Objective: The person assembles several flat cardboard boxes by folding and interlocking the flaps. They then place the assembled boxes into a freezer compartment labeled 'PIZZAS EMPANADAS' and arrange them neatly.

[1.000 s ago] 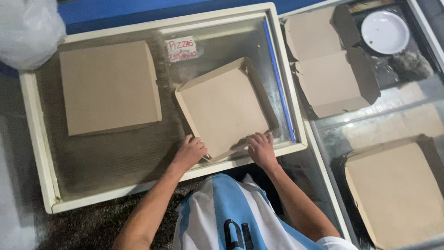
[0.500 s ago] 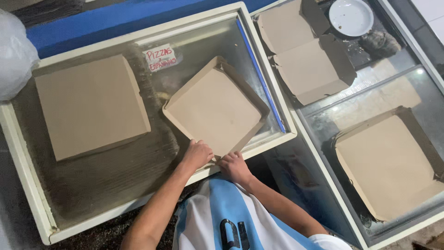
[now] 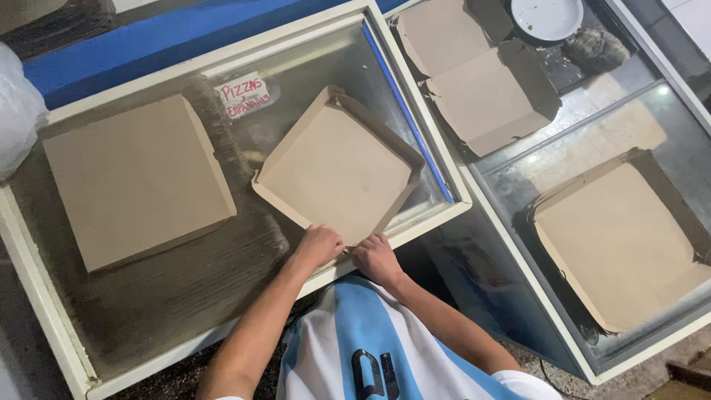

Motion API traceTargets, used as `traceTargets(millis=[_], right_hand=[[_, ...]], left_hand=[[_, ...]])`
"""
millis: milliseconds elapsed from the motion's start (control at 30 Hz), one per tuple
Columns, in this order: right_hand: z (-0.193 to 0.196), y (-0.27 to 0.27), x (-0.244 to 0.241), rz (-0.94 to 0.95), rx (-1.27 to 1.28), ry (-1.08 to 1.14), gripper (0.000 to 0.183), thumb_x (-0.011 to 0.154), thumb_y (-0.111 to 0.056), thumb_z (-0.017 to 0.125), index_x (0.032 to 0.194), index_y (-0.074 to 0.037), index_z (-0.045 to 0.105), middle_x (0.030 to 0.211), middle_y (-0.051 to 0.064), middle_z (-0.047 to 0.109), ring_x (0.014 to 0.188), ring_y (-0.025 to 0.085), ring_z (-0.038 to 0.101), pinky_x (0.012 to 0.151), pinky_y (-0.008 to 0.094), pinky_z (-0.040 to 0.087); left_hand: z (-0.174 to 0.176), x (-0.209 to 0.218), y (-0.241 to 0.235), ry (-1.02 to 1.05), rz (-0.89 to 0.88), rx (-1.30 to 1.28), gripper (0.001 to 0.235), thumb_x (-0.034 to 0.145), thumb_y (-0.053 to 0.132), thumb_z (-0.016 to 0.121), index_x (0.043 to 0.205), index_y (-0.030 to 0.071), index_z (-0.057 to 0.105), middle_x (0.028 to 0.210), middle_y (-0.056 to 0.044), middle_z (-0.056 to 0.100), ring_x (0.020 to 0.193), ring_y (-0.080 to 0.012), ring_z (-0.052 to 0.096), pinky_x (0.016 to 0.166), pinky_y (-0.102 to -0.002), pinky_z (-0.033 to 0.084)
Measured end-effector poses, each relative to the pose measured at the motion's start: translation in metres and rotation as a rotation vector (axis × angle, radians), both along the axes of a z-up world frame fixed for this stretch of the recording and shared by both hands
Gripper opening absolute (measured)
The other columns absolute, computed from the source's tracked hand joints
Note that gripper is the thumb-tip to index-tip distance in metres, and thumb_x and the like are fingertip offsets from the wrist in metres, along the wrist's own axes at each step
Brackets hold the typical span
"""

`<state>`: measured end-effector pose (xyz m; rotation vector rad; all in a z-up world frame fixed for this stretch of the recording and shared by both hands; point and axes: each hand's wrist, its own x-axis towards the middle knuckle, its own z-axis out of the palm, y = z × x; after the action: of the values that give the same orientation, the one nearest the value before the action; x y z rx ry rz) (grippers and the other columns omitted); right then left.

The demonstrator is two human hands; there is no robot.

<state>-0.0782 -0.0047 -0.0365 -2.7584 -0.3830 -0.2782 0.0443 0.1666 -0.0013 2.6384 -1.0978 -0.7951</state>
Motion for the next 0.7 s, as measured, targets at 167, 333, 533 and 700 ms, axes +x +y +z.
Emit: traceTargets(millis=[167, 333, 533, 700], right_hand=[[0.003, -0.002, 0.005, -0.021, 0.125, 0.073, 0.008, 0.086, -0.024, 0.071, 0.089, -0.017, 0.067, 0.08, 0.003, 0.068, 0.082, 0.023, 0.067, 0.084, 0.04, 0.052], [0.011, 0.005, 0.005, 0.013, 0.158, 0.119, 0.007, 0.093, -0.02, 0.066, 0.089, -0.016, 0.062, 0.089, 0.004, 0.062, 0.08, 0.027, 0.065, 0.074, 0.041, 0.051], [-0.007, 0.003, 0.006, 0.04, 0.143, 0.144, 0.01, 0.095, -0.02, 0.065, 0.089, -0.015, 0.058, 0.093, 0.004, 0.057, 0.078, 0.028, 0.065, 0.072, 0.041, 0.052], [-0.024, -0.006, -0.002, 0.052, 0.121, 0.16, 0.01, 0.093, -0.02, 0.067, 0.089, -0.018, 0.058, 0.098, 0.002, 0.055, 0.085, 0.026, 0.066, 0.084, 0.041, 0.053]], left_hand=[[0.005, -0.001, 0.001, 0.029, 0.008, -0.044, 0.034, 0.097, 0.03, 0.05, 0.073, 0.019, 0.071, 0.079, -0.007, 0.07, 0.094, -0.0317, 0.065, 0.093, -0.049, 0.05], [0.009, -0.008, 0.0, 0.039, 0.049, -0.074, 0.031, 0.098, 0.027, 0.052, 0.07, 0.022, 0.064, 0.071, 0.0, 0.06, 0.085, -0.024, 0.061, 0.095, -0.045, 0.05], [0.013, -0.009, 0.008, 0.01, 0.034, -0.093, 0.025, 0.099, 0.029, 0.056, 0.077, 0.022, 0.066, 0.076, 0.0, 0.059, 0.087, -0.0223, 0.06, 0.095, -0.044, 0.051], [0.043, -0.005, 0.036, -0.114, -0.041, -0.007, 0.027, 0.095, 0.044, 0.066, 0.113, 0.027, 0.076, 0.117, 0.0, 0.073, 0.122, -0.0235, 0.061, 0.113, -0.049, 0.042]])
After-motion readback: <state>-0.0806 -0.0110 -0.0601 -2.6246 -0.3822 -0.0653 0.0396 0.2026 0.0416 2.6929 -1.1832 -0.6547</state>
